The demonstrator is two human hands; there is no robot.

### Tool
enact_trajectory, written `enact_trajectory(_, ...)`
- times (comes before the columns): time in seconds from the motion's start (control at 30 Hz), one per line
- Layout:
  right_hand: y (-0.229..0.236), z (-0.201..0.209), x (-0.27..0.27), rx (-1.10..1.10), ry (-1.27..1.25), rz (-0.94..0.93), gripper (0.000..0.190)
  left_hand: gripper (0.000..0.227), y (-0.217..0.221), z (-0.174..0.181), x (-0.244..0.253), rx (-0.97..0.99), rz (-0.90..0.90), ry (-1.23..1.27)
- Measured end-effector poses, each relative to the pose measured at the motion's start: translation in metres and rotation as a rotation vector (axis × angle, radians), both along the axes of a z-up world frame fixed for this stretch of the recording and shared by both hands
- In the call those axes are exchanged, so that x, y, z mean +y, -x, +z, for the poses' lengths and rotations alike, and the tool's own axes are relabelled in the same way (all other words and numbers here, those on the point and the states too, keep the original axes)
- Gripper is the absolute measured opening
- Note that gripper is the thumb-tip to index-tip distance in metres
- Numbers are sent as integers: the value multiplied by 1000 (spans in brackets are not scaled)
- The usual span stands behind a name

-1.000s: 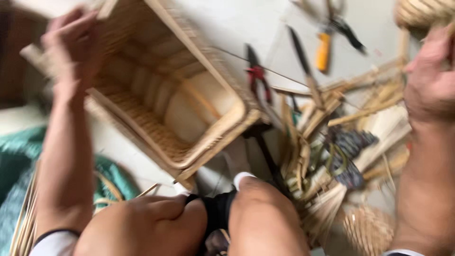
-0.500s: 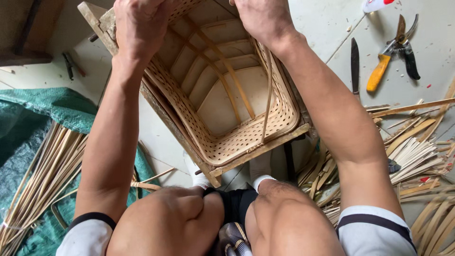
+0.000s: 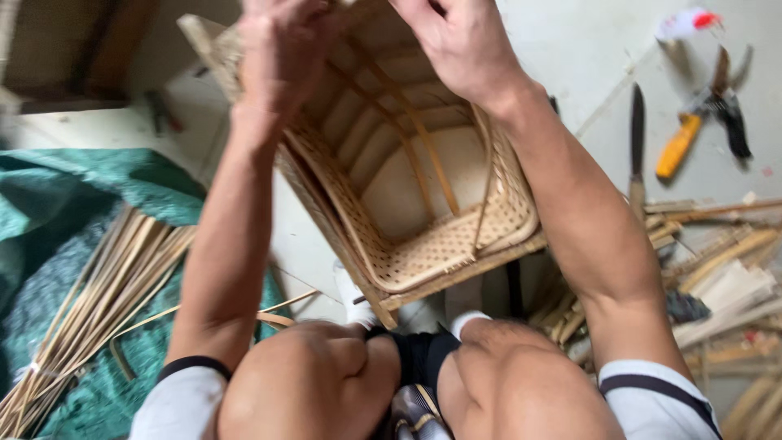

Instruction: The person is assembling a rectangular woven basket using bamboo strips. They apply glue to the basket's rim, insert a bamboo strip, and use a hammer and knife to secure and trim the strip.

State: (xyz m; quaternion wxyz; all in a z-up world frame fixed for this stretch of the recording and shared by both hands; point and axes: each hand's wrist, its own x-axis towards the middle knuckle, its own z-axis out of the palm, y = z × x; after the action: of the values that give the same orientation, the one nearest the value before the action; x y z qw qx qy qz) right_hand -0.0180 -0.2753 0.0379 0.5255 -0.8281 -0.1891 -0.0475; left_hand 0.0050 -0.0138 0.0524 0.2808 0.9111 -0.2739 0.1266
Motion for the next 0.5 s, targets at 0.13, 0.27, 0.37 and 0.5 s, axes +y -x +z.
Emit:
enact_trajectory(0.13, 1, 26, 16, -266, -96, 73, 19, 31, -3, 4, 2, 2, -71, 29)
enact_trajectory(0.27, -4, 11, 18, 97, -131, 174, 27, 34, -2, 2, 6, -30, -159, 4)
enact_trajectory(0.37, -5, 6, 15, 164, -135, 229, 24, 24, -1, 2, 6, 57, -158, -42)
enact_trajectory(0.5, -2, 7, 12, 159, -74, 230, 28, 40, -4, 2, 6, -33, -259, -83)
